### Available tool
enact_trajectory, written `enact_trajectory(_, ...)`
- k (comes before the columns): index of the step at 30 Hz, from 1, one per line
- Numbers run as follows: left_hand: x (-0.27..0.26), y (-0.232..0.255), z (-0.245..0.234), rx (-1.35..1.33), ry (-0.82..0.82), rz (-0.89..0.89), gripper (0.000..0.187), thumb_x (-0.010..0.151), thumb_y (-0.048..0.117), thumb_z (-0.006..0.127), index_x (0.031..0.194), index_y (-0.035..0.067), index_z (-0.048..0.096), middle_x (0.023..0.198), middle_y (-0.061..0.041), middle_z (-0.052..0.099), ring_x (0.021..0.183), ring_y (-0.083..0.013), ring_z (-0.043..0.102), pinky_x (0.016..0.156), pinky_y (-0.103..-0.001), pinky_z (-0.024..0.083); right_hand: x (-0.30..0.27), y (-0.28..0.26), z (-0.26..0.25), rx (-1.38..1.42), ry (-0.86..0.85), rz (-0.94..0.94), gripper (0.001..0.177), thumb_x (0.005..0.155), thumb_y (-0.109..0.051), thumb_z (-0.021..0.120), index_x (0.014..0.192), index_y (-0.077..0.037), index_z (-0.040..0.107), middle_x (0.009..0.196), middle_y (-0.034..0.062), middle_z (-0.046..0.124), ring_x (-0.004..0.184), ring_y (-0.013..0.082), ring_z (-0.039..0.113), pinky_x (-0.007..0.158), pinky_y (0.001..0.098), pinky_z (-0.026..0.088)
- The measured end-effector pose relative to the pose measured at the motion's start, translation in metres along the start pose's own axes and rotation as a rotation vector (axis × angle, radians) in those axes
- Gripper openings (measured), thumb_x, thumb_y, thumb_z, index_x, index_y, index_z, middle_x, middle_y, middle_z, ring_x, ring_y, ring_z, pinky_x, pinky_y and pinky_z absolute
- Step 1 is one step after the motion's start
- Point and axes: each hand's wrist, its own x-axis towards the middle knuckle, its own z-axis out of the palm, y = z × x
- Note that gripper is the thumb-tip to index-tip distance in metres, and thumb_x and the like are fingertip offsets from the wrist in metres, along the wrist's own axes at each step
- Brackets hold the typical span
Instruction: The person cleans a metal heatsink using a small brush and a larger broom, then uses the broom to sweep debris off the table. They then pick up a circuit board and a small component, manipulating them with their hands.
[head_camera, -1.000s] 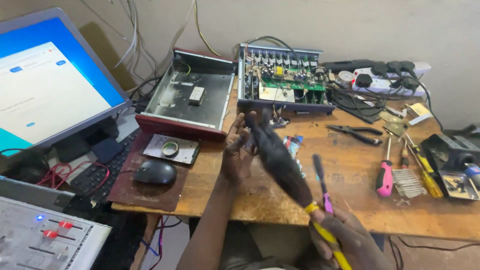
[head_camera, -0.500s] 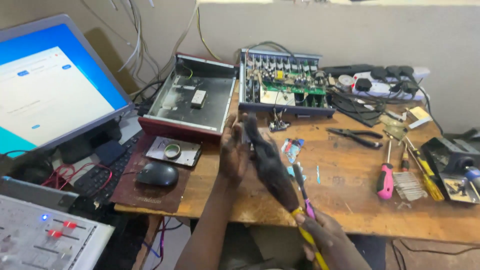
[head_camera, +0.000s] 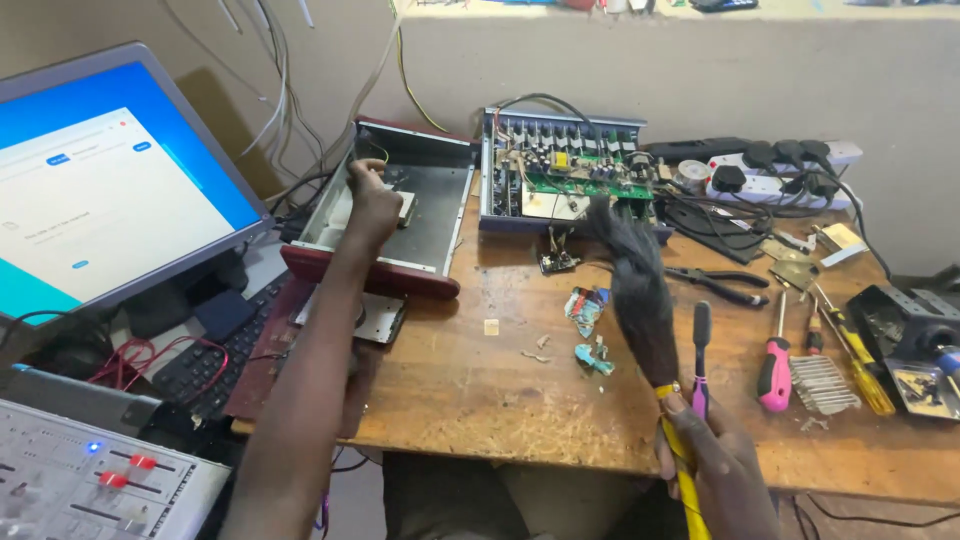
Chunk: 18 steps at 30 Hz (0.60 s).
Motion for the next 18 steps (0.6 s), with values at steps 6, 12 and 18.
enact_trajectory(6, 0.038, 0.011, -0.001, 0.618, -0.56, 0.2, 0.07, 0.08, 0.011, 0.083, 0.138, 0.011, 0.044, 0.137, -0.018, 0.06, 0.125, -0.0309, 0.061, 0.096, -0.04, 0.049, 0.011, 0.012, -0.007, -0.006, 0.065, -0.001, 0.037, 0.108, -0.028, 0.06, 0.088, 0.004, 0.059, 0.051, 0.024, 0.052, 0.041, 0.0348, 0.045, 0.045, 0.0444, 0.039)
enact_trajectory(12, 0.072, -0.012, 0.018, 0.84, -0.795, 0.312, 0.058, 0.086, 0.011, 0.082, 0.141, 0.013, 0.064, 0.149, -0.014, 0.063, 0.137, -0.0339, 0.058, 0.11, -0.042, 0.046, 0.017, 0.013, -0.011, -0.028, 0.177, 0.17, 0.041, 0.107, -0.034, 0.064, 0.101, 0.006, 0.062, 0.059, 0.0303, 0.057, 0.045, 0.0386, 0.046, 0.046, 0.0471, 0.04)
enact_trajectory(18, 0.086, -0.031, 0.027, 0.842, -0.797, 0.247, 0.069, 0.082, 0.032, 0.092, 0.144, 0.021, 0.063, 0.151, -0.007, 0.062, 0.137, -0.0302, 0.058, 0.109, -0.041, 0.046, 0.018, 0.016, -0.013, -0.015, 0.172, 0.176, 0.043, 0.106, -0.036, 0.063, 0.106, 0.007, 0.067, 0.057, 0.029, 0.055, 0.046, 0.0376, 0.047, 0.047, 0.0475, 0.038)
